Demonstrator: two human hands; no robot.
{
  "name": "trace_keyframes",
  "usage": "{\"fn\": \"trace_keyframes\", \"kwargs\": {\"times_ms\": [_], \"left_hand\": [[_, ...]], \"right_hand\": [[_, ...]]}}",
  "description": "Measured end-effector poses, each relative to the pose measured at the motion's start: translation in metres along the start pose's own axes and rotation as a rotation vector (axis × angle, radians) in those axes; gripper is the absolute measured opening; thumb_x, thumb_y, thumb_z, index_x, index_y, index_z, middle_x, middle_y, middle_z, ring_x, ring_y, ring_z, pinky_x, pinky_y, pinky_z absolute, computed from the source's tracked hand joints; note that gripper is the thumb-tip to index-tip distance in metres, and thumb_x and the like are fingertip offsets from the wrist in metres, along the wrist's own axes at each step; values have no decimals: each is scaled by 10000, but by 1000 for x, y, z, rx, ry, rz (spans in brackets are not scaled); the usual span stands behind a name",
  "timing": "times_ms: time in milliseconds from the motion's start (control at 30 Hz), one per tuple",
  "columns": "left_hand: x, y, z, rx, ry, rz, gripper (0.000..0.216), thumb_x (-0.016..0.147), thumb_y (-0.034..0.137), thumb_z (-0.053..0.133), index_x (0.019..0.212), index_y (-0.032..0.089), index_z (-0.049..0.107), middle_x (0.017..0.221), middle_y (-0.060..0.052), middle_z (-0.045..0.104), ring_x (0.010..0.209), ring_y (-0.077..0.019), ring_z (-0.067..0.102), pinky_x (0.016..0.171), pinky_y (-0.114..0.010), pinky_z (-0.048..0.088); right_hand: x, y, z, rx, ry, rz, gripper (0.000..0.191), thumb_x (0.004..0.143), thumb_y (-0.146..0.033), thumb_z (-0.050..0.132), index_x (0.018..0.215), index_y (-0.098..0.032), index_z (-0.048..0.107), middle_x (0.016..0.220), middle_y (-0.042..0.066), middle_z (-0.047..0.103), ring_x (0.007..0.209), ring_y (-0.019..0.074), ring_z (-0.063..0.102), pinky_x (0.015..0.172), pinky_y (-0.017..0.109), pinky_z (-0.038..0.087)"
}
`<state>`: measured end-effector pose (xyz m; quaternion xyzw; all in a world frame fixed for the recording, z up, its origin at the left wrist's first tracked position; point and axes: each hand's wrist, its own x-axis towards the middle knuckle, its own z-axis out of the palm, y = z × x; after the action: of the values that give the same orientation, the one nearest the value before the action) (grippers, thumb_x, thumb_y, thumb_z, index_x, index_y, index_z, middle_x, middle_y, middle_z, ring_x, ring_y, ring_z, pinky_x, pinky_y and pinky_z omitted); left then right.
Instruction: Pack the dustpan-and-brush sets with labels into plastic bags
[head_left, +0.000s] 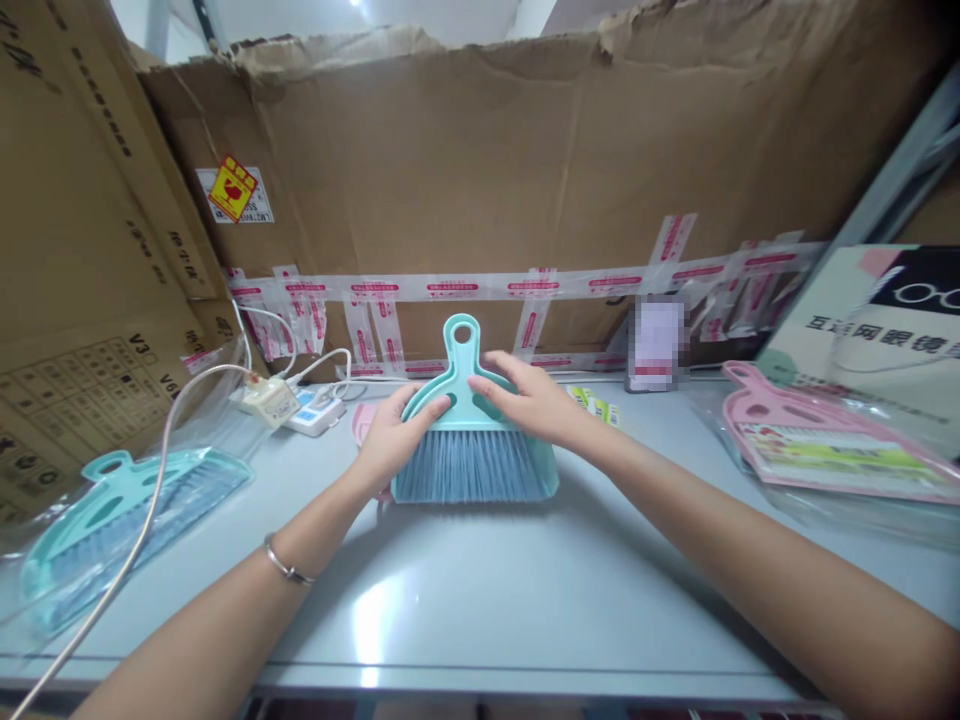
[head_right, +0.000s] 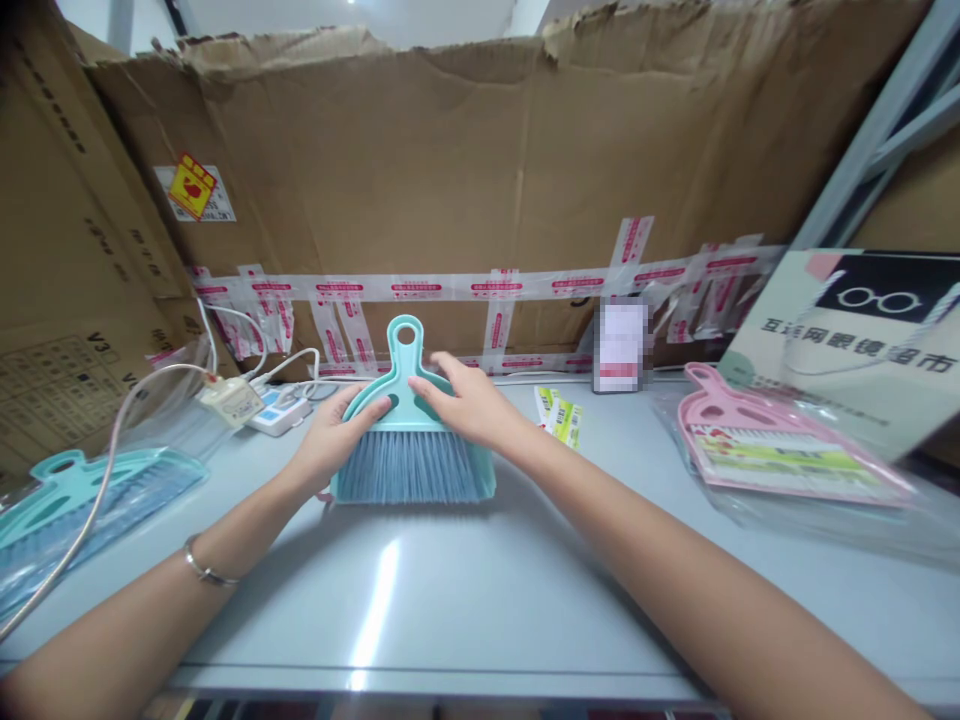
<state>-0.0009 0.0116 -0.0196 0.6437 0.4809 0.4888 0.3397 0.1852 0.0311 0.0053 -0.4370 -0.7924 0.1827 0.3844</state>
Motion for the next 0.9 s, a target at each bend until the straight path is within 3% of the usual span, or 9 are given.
{"fn": "trace_keyframes", "kwargs": {"times_ms": [67,200,333,467,667,900], "left_hand": [[-1,1,0,11,-4,-8,397,770,511,608,1008,195,638,995,-33,682,954,-214,604,811,-281,457],[1,-1,-3,9,-55,-62,431,762,524,610,1056,208,612,1045,-33,677,996,-221,600,829,-294,459],[4,-2,-6,38,-88,-81,456,731,513,641,1051,189,650,1086,-60,684,1011,-250,600,855,-329,455],[4,1,-5,65,-108,-56,424,732,505,630,983,169,690,993,-60,713,949,-269,617,814,-342,471],[0,3,0,100,-113,-43,371,733,490,625,903,168,695,874,-30,706,823,-231,614,727,-305,475],[0,2,0,133,-125,-15,367,741,499,616,864,164,698,780,-13,683,747,-200,601,686,-281,462]], "right_hand": [[4,-3,0,12,-111,13,306,896,-438,389,773,-193,526,741,13,579,705,163,524,642,276,364],[6,-5,8,-29,-52,-52,345,898,-401,382,614,-207,371,600,-25,480,591,123,445,580,252,286],[4,0,16,-53,-26,-65,322,903,-377,377,627,-214,348,587,-28,455,571,123,423,573,250,280],[4,1,13,-48,-47,-35,314,900,-406,381,652,-215,369,605,-26,467,578,127,427,570,253,291],[14,-7,5,180,-168,90,332,869,-505,435,815,-190,525,852,29,608,756,159,539,651,270,398],[16,-7,16,125,-62,90,209,903,-370,419,785,-201,452,859,37,613,810,167,562,738,296,416]]}}
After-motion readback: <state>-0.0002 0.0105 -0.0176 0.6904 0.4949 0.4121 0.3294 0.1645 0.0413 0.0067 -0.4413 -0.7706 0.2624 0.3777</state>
